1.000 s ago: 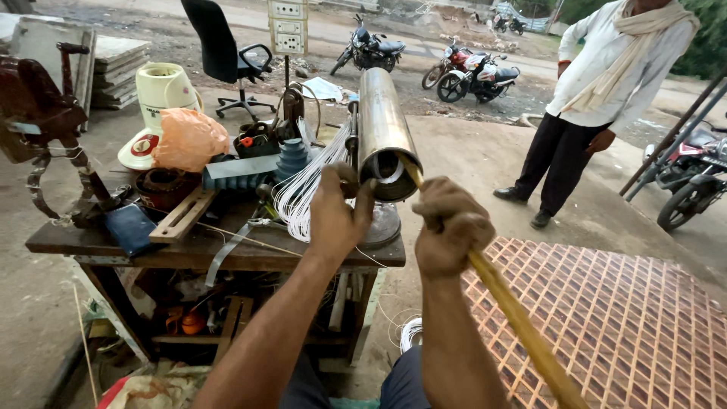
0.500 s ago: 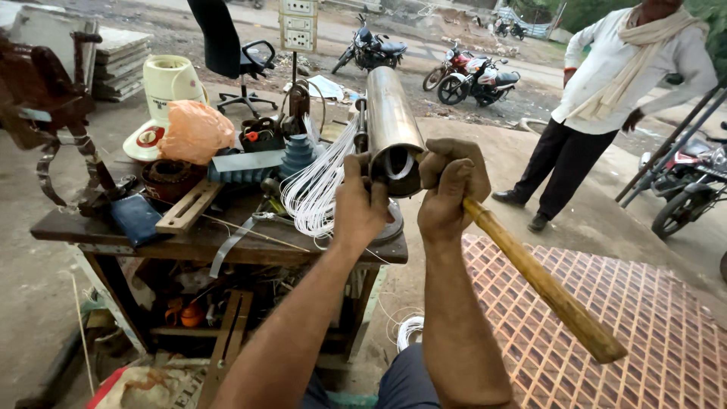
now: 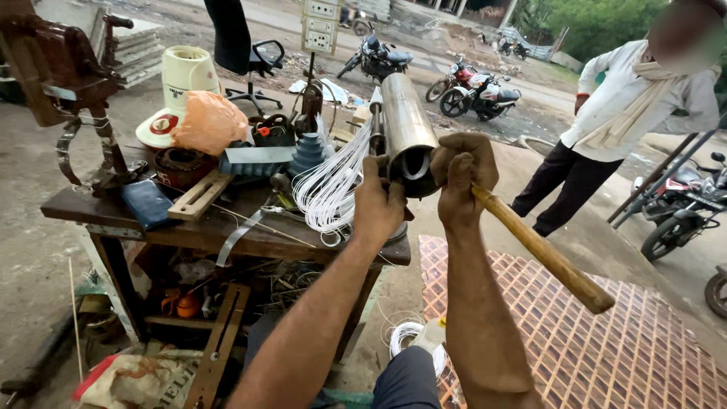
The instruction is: The person sits at a small workbench and works on a metal cylinder mounted on a stand. They first fit a component into the open end of the cylinder by hand, then repeatedly insert a long bamboo stick into the cylinder and push and twist it to adjust the contents inside, steadying the cylinder with the other hand.
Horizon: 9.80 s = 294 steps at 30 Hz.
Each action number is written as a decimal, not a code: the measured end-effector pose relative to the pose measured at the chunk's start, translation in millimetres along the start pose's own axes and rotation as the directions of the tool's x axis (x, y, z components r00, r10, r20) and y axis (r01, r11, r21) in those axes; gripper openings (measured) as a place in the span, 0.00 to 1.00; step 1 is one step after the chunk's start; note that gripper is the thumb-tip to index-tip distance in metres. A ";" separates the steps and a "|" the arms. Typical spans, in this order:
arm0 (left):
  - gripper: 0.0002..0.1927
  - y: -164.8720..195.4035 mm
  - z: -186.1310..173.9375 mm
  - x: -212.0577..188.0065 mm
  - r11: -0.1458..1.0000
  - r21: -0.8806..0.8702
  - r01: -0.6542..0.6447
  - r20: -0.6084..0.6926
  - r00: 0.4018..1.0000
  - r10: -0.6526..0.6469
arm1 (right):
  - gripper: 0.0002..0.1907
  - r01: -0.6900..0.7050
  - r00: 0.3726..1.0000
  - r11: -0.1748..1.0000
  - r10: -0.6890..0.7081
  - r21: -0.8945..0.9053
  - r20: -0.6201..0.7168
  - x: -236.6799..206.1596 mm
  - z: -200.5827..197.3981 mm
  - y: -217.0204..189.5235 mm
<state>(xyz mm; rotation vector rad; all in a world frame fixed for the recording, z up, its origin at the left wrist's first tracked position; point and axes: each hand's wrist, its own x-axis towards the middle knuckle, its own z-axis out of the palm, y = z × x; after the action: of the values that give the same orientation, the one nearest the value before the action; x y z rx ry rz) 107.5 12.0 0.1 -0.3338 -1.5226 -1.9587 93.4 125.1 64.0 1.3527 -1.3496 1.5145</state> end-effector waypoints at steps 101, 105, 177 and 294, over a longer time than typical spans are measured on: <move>0.24 -12.6 -5.6 -14.7 0.689 0.693 -0.210 0.127 0.977 0.170 | 0.27 0.048 0.997 0.999 -0.049 -0.013 -0.058 -3.7 10.3 -35.5; 0.24 -11.0 -3.9 -15.3 0.694 0.694 -0.192 0.124 0.981 0.148 | 0.29 0.002 1.000 0.998 -0.004 -0.063 -0.024 -2.5 4.7 -30.1; 0.37 -3.1 -1.2 -25.8 0.695 0.682 -0.230 0.152 0.973 0.172 | 0.29 -0.102 0.970 0.995 0.105 0.023 -0.221 -14.9 11.4 -127.2; 0.40 -12.1 -5.7 -39.3 0.667 0.677 -0.311 0.183 0.949 0.257 | 0.40 -0.103 0.987 0.989 0.089 -0.103 -0.136 28.1 2.2 -115.0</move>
<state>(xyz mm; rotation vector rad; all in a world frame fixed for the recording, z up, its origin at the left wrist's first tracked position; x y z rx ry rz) 131.4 20.8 -32.7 -0.2833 -1.9938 -1.0144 196.2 144.6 119.4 1.1148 -1.4106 1.5405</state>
